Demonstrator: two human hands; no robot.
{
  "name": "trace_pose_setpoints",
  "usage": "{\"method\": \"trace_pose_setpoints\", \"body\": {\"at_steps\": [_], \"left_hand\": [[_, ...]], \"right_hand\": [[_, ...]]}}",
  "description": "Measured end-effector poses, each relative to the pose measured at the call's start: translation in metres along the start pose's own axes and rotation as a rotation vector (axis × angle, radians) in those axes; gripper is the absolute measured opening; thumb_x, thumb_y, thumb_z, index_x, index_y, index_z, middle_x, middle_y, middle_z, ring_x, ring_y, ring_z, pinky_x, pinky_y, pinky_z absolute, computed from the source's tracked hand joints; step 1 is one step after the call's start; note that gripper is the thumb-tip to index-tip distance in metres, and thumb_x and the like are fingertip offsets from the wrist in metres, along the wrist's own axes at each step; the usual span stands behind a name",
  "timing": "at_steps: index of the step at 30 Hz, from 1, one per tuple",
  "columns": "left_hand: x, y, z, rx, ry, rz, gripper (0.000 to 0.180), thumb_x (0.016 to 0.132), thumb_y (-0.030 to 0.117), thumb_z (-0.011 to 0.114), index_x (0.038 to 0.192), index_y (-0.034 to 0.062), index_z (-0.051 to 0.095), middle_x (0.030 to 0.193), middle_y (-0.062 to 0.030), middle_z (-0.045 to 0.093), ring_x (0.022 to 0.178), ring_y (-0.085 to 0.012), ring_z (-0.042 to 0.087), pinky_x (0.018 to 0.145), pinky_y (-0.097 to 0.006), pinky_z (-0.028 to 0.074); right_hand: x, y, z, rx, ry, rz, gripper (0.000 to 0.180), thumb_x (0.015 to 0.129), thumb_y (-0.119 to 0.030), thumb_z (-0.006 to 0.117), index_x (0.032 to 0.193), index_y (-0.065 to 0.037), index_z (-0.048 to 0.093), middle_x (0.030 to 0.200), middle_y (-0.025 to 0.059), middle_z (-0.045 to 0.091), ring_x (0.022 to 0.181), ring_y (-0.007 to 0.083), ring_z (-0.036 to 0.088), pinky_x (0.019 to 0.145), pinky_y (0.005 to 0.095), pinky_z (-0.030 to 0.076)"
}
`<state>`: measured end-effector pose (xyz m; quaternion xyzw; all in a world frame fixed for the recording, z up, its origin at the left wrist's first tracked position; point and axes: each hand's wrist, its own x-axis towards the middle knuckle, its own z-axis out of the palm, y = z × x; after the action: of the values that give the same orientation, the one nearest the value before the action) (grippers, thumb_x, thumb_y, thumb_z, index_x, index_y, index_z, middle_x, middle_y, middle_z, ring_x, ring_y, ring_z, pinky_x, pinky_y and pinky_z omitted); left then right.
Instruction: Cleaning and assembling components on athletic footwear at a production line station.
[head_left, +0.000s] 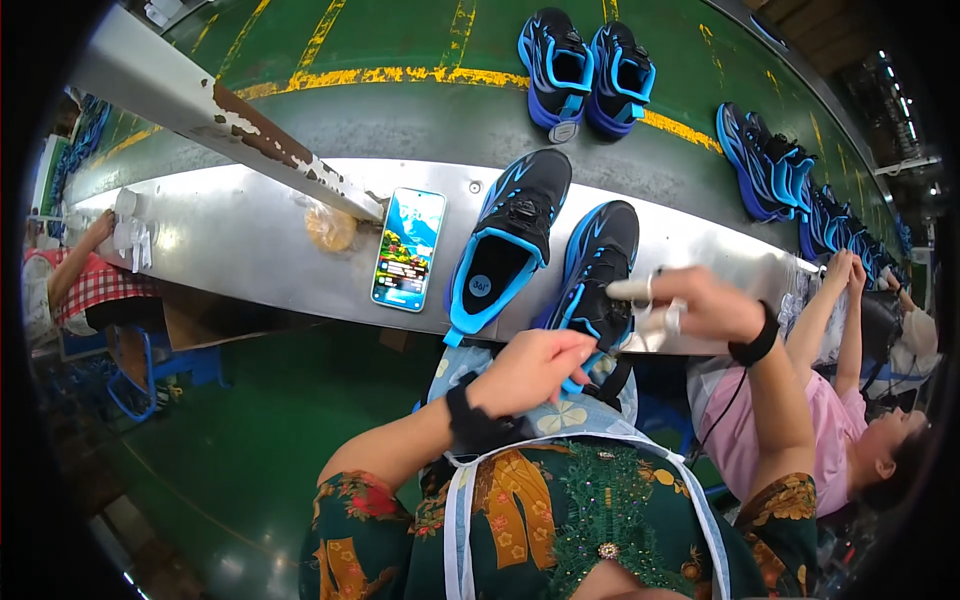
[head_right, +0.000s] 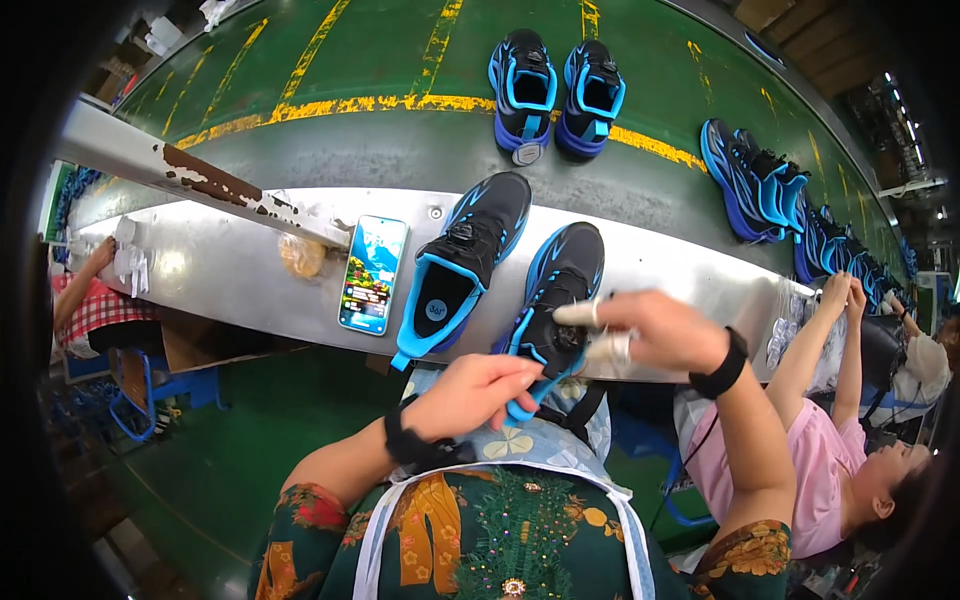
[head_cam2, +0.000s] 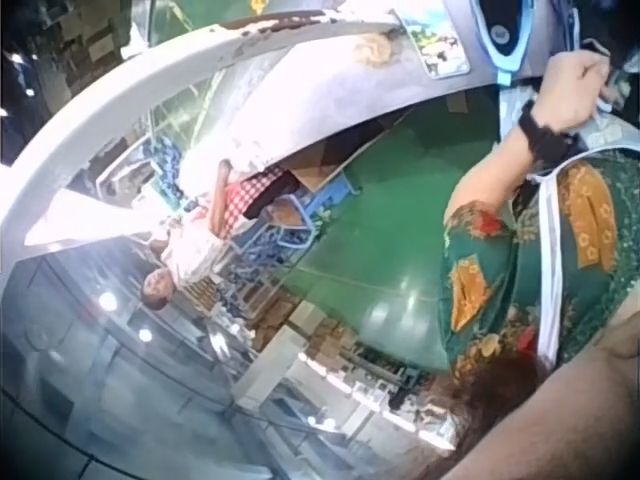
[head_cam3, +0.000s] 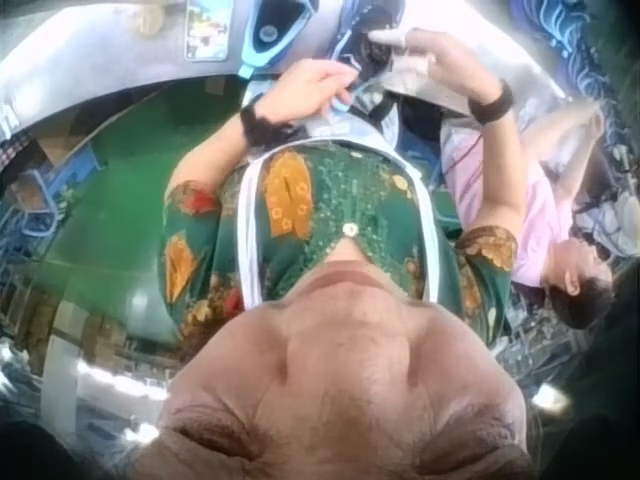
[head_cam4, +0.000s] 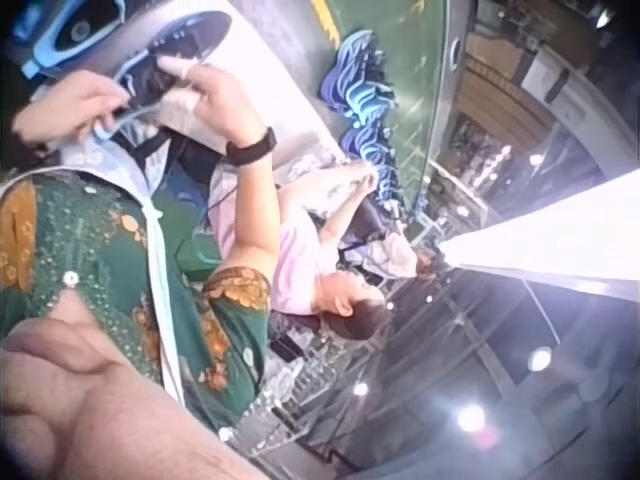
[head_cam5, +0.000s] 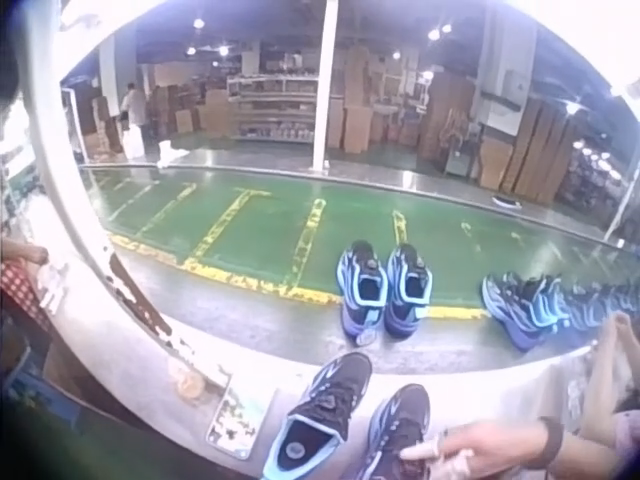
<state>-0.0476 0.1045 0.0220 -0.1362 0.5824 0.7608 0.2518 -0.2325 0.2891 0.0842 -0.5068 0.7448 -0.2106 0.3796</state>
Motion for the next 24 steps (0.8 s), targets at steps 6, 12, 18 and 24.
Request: {"method": "trace_pose_setpoints", "body": {"at_steps": [6, 12, 18, 24], "left_hand": [[-0.032, 0.019, -0.065, 0.609, 0.947, 0.559, 0.035, 0.084, 0.003, 0.062, 0.118, 0.0028, 0.058, 0.112, -0.0167, 0.059, 0.086, -0.0286, 0.063, 0.078, -0.037, 0.050], [0.005, -0.013, -0.098, 0.582, 0.844, 0.443, 0.020, 0.091, 0.009, 0.062, 0.108, -0.0014, 0.062, 0.091, -0.0075, 0.064, 0.080, -0.0123, 0.060, 0.065, -0.025, 0.048], [-0.018, 0.026, -0.072, 0.122, 0.552, 0.205, 0.029, 0.095, 0.024, 0.061, 0.095, -0.0042, 0.065, 0.080, -0.0093, 0.067, 0.070, -0.0136, 0.062, 0.064, -0.028, 0.049], [-0.015, 0.050, -0.081, 0.099, 0.337, 0.044, 0.031, 0.094, 0.028, 0.062, 0.093, -0.0021, 0.067, 0.074, -0.0044, 0.067, 0.061, -0.0073, 0.059, 0.048, -0.021, 0.043]], "right_hand": [[0.092, -0.011, -0.020, -0.085, 0.320, -0.128, 0.059, 0.075, -0.018, 0.078, 0.130, -0.015, 0.056, 0.088, 0.0136, 0.054, 0.080, 0.0301, 0.058, 0.070, 0.0383, 0.048], [0.132, -0.035, 0.000, -0.501, 0.079, -0.335, 0.054, 0.068, -0.001, 0.069, 0.120, -0.015, 0.057, 0.087, 0.0107, 0.057, 0.079, 0.0334, 0.063, 0.067, 0.0440, 0.051], [0.140, -0.046, 0.017, -0.612, 0.162, -0.243, 0.036, 0.073, -0.008, 0.067, 0.107, -0.010, 0.055, 0.079, 0.0107, 0.060, 0.073, 0.0309, 0.065, 0.062, 0.0421, 0.049], [0.117, -0.037, -0.002, 0.084, 0.047, -0.190, 0.062, 0.076, 0.000, 0.068, 0.135, -0.014, 0.052, 0.094, 0.0148, 0.059, 0.085, 0.0347, 0.061, 0.079, 0.0424, 0.050]]}}
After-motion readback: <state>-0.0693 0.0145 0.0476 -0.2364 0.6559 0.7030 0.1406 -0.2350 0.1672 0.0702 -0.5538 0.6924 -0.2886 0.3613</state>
